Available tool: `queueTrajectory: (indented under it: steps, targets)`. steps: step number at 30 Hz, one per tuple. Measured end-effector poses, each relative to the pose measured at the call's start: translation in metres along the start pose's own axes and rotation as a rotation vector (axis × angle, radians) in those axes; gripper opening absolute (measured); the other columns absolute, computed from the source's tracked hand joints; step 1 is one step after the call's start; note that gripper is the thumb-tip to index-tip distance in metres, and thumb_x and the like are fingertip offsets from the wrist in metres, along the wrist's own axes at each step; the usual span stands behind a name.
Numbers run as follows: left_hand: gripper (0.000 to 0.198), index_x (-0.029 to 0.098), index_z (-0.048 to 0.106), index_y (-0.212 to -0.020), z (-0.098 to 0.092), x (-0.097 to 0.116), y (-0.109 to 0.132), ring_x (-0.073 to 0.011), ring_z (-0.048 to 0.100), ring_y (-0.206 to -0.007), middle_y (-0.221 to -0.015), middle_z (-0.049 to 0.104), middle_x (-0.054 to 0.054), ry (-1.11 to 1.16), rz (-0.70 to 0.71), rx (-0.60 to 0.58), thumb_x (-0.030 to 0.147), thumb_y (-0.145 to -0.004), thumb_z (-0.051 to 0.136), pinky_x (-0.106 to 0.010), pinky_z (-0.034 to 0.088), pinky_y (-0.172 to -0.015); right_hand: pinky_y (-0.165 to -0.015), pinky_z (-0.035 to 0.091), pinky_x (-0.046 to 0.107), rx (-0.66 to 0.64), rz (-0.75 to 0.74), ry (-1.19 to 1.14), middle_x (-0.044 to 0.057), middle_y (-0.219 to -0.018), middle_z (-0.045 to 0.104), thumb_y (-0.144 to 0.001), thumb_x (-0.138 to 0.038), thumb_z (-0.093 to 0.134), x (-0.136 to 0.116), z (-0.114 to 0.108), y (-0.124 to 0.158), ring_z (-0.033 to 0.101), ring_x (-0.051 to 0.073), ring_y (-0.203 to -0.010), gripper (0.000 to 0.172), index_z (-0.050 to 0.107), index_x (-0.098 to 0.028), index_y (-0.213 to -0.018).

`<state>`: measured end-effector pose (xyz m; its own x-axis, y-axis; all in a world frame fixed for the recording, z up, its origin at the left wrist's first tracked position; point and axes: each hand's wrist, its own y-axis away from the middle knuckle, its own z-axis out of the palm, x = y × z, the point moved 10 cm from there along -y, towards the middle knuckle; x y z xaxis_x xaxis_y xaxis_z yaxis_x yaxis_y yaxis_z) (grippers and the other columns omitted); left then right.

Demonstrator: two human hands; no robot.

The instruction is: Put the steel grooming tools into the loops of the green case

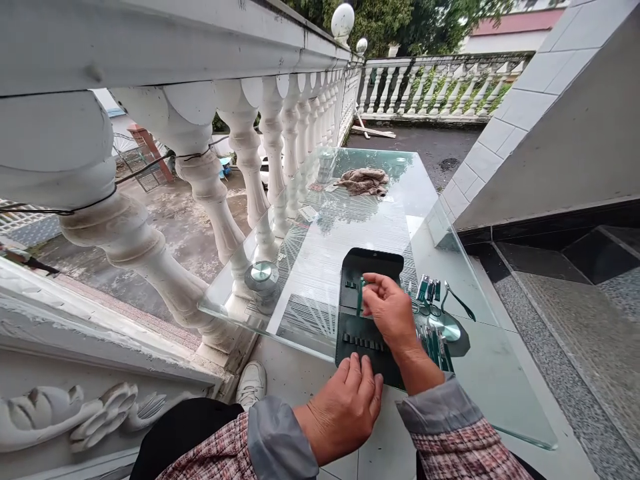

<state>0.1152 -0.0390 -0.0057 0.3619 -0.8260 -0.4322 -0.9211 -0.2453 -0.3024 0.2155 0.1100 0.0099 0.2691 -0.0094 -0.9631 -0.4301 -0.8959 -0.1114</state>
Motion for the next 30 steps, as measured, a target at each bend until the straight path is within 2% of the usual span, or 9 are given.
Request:
queueTrajectory:
  steps: [2,5,10,13,15,18,20,24,30]
  targets:
    - [0.042,0.006,0.043,-0.130,-0.001,-0.003,-0.001,-0.0307,0.056,-0.107,-0.122,0.055,-0.022,0.012,-0.004,-0.011,0.023,-0.092,0.037,-0.044,0.037,-0.089,-0.043,0.042,0.022,0.049,0.042,-0.176,-0.005,-0.062,0.052,-0.065,-0.032,0.056,0.002,-0.025,-0.001,0.046,0.007,-0.044,0.035,0.058,-0.015,-0.096]
    - [0.044,0.012,0.038,-0.134,0.001,-0.006,-0.004,-0.0284,0.057,-0.105,-0.126,0.052,-0.021,0.035,-0.006,-0.043,0.025,-0.092,0.036,-0.042,0.039,-0.087,-0.042,0.039,0.020,0.152,0.052,-0.237,-0.005,-0.061,0.053,-0.062,-0.028,0.062,0.004,-0.073,0.001,0.045,0.006,-0.043,0.035,0.061,-0.015,-0.094]
    - [0.045,0.012,0.035,-0.136,0.010,-0.005,-0.008,-0.0251,0.056,-0.102,-0.129,0.050,-0.022,0.048,0.005,-0.084,0.020,-0.091,0.038,-0.040,0.040,-0.085,-0.042,0.036,0.022,0.277,0.074,-0.137,-0.005,-0.059,0.053,-0.061,-0.027,0.061,0.023,-0.147,0.013,0.044,0.007,-0.042,0.035,0.060,-0.014,-0.093]
    - [0.045,0.015,0.038,-0.134,0.010,-0.007,-0.009,-0.0238,0.058,-0.098,-0.127,0.052,-0.020,0.034,-0.008,-0.034,0.016,-0.089,0.041,-0.038,0.043,-0.081,-0.048,0.040,0.025,0.243,0.139,0.101,-0.005,-0.057,0.053,-0.064,-0.028,0.055,0.040,-0.170,0.020,0.046,0.009,-0.043,0.033,0.061,-0.016,-0.094]
    - [0.044,0.017,0.041,-0.132,0.007,-0.011,-0.009,-0.0225,0.057,-0.098,-0.126,0.054,-0.018,0.016,-0.019,0.012,0.014,-0.089,0.042,-0.036,0.044,-0.080,-0.053,0.040,0.026,0.183,0.166,0.351,-0.004,-0.056,0.054,-0.066,-0.026,0.050,0.045,-0.175,0.023,0.050,0.012,-0.048,0.030,0.063,-0.018,-0.092]
    - [0.044,0.018,0.043,-0.130,0.001,-0.015,-0.011,-0.0208,0.057,-0.095,-0.124,0.055,-0.017,-0.001,0.011,0.065,0.009,-0.087,0.042,-0.034,0.045,-0.079,-0.056,0.037,0.024,0.062,0.122,0.682,-0.002,-0.060,0.059,-0.069,-0.021,0.045,0.041,-0.169,0.024,0.053,0.014,-0.058,0.030,0.064,-0.021,-0.092]
    - [0.043,0.018,0.045,-0.129,-0.002,-0.015,-0.015,-0.0198,0.057,-0.091,-0.123,0.056,-0.016,-0.008,0.042,0.053,0.007,-0.087,0.042,-0.034,0.046,-0.077,-0.057,0.035,0.023,0.006,0.097,0.747,-0.001,-0.065,0.062,-0.069,-0.017,0.045,0.038,-0.163,0.023,0.054,0.014,-0.062,0.031,0.064,-0.022,-0.093]
    - [0.044,0.017,0.046,-0.127,0.000,-0.012,-0.026,-0.0167,0.055,-0.076,-0.118,0.057,-0.015,-0.029,0.075,-0.089,0.003,-0.085,0.039,-0.030,0.046,-0.067,-0.060,0.033,0.024,-0.073,0.074,0.783,0.002,-0.074,0.065,-0.070,-0.015,0.045,0.039,-0.151,0.022,0.057,0.017,-0.072,0.034,0.063,-0.021,-0.098]
    - [0.042,0.007,0.041,-0.128,0.013,0.000,-0.048,-0.0197,0.055,-0.076,-0.106,0.057,-0.017,-0.051,0.103,-0.288,0.008,-0.086,0.038,-0.030,0.045,-0.060,-0.062,0.032,0.027,-0.101,0.079,0.864,0.008,-0.088,0.068,-0.070,-0.012,0.044,0.046,-0.148,0.023,0.059,0.020,-0.079,0.036,0.064,-0.019,-0.100]
